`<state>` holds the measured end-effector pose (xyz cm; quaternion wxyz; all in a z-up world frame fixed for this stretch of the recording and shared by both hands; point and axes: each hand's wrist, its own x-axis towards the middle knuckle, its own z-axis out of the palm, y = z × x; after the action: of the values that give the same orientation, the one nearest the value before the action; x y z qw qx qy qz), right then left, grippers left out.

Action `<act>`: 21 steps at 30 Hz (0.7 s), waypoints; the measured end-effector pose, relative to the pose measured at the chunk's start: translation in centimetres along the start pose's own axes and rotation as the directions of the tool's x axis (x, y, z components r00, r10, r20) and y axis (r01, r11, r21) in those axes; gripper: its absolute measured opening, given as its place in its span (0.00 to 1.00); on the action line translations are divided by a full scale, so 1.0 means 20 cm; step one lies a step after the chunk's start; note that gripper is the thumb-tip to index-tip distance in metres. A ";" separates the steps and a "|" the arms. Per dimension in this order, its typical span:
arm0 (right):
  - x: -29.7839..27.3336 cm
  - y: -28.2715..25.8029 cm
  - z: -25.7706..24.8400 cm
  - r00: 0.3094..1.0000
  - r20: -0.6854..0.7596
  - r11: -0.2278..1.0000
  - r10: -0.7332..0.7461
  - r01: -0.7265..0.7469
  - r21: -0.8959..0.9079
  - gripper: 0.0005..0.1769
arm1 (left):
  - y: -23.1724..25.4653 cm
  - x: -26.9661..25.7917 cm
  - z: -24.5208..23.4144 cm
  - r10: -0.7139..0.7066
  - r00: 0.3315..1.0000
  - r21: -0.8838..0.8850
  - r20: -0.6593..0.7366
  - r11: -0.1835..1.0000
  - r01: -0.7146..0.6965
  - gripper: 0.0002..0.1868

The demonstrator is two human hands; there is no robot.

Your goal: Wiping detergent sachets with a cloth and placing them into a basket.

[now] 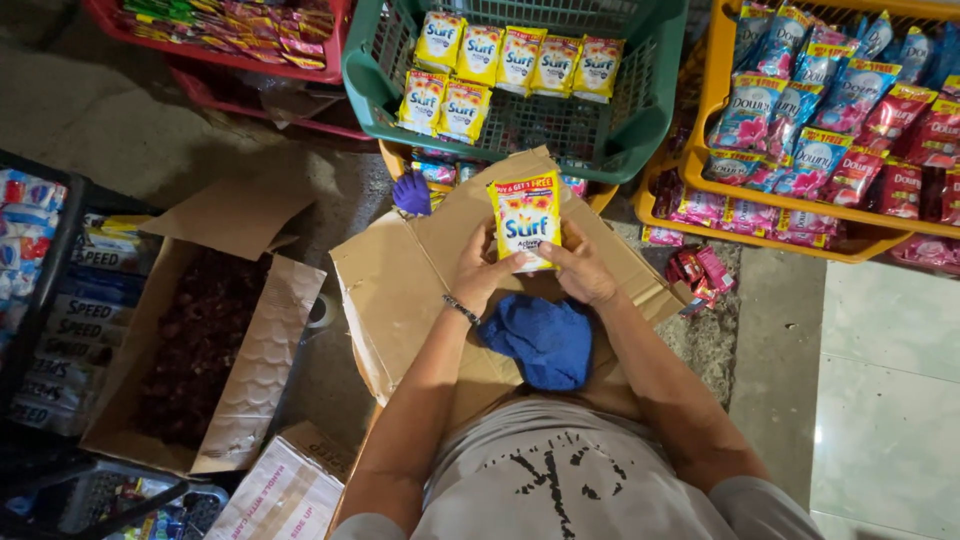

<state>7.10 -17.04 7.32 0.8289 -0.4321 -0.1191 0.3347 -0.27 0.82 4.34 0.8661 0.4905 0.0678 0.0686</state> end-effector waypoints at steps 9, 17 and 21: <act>0.05 0.13 -0.14 0.984 -0.157 0.995 0.085 -0.091 -0.030 0.28 | -0.11 0.05 -0.05 -0.026 0.996 0.169 -0.088 0.985 0.041 0.38; 0.11 0.02 -0.08 0.923 -0.304 0.943 0.235 -0.292 -0.158 0.31 | -0.08 0.03 -0.02 0.039 0.999 0.365 -0.002 0.930 -0.035 0.35; 0.28 -0.02 -0.18 0.919 -0.284 0.941 0.273 -0.316 -0.119 0.30 | -0.06 0.07 0.00 0.037 0.999 0.289 -0.001 0.957 -0.035 0.34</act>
<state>13.18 -15.85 4.97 0.7393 -0.5517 0.0318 0.3847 1.27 0.47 3.34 0.7836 0.6126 0.0712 0.0752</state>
